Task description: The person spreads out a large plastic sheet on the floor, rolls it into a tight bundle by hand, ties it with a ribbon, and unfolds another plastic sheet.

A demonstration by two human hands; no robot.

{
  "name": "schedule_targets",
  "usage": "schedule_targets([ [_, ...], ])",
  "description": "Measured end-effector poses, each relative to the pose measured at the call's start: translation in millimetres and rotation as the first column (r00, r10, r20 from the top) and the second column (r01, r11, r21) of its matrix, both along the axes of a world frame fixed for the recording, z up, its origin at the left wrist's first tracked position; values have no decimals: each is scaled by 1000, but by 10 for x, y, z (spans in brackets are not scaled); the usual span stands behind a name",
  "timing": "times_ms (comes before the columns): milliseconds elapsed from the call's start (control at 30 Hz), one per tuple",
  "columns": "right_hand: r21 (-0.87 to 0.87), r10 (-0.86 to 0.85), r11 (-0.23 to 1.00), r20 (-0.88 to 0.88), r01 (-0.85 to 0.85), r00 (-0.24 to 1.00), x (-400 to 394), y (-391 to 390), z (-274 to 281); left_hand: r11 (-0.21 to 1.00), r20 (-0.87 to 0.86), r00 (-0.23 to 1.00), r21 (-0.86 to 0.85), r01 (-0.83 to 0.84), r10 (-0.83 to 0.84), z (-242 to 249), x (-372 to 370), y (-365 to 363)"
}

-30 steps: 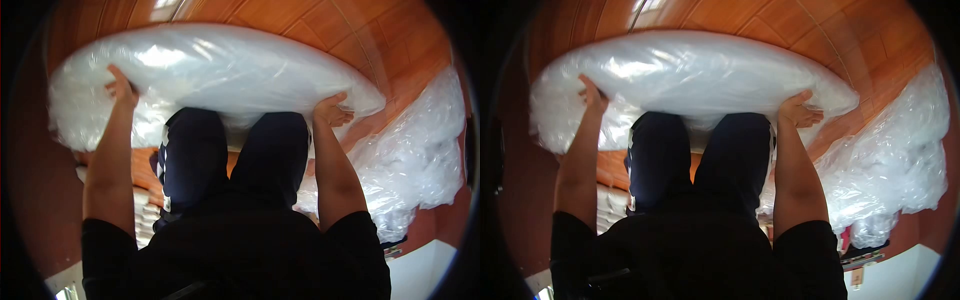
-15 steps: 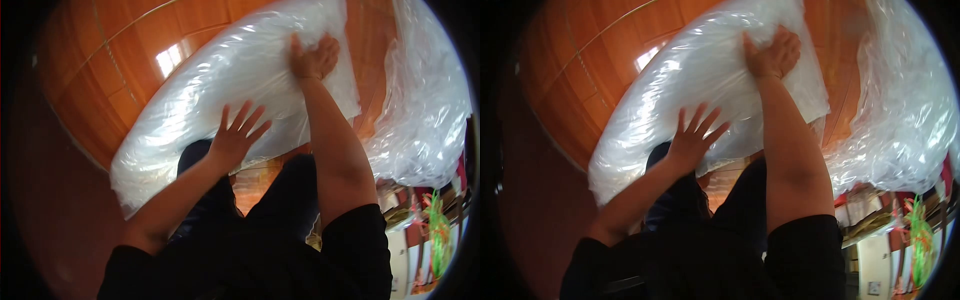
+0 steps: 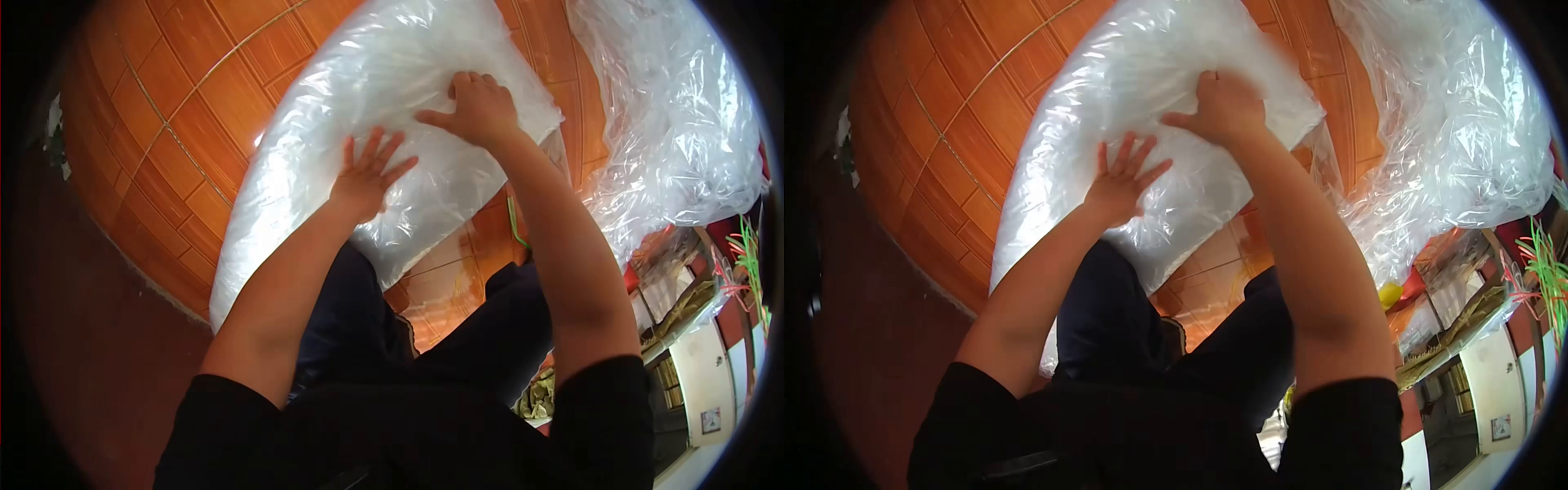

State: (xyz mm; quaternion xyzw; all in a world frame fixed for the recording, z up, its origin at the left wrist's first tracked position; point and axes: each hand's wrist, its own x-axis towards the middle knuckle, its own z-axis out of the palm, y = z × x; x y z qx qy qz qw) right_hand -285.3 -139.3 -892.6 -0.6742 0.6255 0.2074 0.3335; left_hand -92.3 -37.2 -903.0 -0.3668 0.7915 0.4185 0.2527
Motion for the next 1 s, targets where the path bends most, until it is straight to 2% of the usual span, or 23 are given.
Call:
schedule_targets([
  [33, 17, 27, 1000, -61, -26, 998, 47, -87, -39, 1000, -20, 1000, -8, 10, -10, 34, 26, -39],
  [67, 31, 53, 998, -117, -49, 992, 136, -181, -92, 995, -219, 974, -60, -79, 64, 49, 140, 6],
  [100, 68, 87, 995, -168, -76, 982, 222, -199, -142, 949, -307, 917, -101, -297, 255, 75, 290, -30],
  [133, 105, 98, 991, -158, -82, 983, 242, -146, -174, 861, -396, 814, -102, -499, 425, 153, 463, -29],
  [167, 126, 103, 989, -161, -83, 982, 208, -170, -208, 694, -432, 765, -348, -630, 478, 168, 692, -90],
  [200, 136, 111, 987, -168, -89, 979, 179, -234, -236, 554, -542, 690, -422, -718, 481, 30, 1019, -190],
  [233, 155, 108, 985, -180, -80, 978, 182, -250, -230, 459, -457, 633, -441, -771, 625, -86, 1298, -223],
  [267, 179, 111, 981, -189, -77, 976, 208, -259, -207, 429, 38, 428, -103, -897, 903, -163, 1566, -300],
  [300, 197, 114, 978, -196, -75, 974, 243, -280, -195, 206, 329, 269, 216, -955, 905, -260, 1773, -340],
  [333, 198, 132, 976, -194, -93, 972, 268, -286, -192, -11, 404, 210, 479, -878, 890, -261, 1854, -352],
  [367, 198, 147, 974, -193, -108, 970, 259, -293, -190, -238, 486, 176, 674, -699, 856, -228, 1900, -387],
  [433, 232, 176, 964, -196, -129, 965, 235, -325, -214, -149, 577, 303, 606, -781, 759, 227, 1470, -443],
  [467, 270, 193, 953, -199, -135, 961, 215, -348, -250, 43, 477, 336, 525, -850, 812, 156, 1365, -219],
  [500, 308, 211, 940, -200, -143, 957, 196, -357, -277, 727, 18, 822, 457, -513, 569, -103, 1531, 113],
  [567, 238, 233, 950, -109, -202, 966, 139, -302, -313, 798, -268, 752, 230, -557, 602, 38, 1163, 381],
  [600, 196, 246, 953, -63, -230, 967, 79, -274, -344, 771, -237, 734, 210, -601, 636, 284, 985, 443],
  [667, -10, 367, 930, -5, -367, 930, -307, -73, -798, 739, -211, 708, 191, -646, 674, 655, 630, 593],
  [700, -108, 428, 899, 15, -424, 904, -479, 47, -1053, 787, -150, 773, 106, -608, 617, 594, 527, 649],
  [767, -115, 363, 929, 93, -352, 927, -560, 136, -1159, 859, 11, 859, -34, -511, 511, 435, 342, 821],
  [800, -76, 441, 897, 61, -436, 895, -531, 68, -1059, 897, 107, 890, -47, -440, 443, 370, 287, 800],
  [867, -22, 550, 835, 20, -549, 835, -386, -58, -935, 915, 184, 897, -87, -393, 403, 261, 269, 784],
  [1000, -61, 566, 823, 15, -564, 824, -231, -122, -894, 968, 403, 881, -81, -237, 249, 268, 192, 724],
])
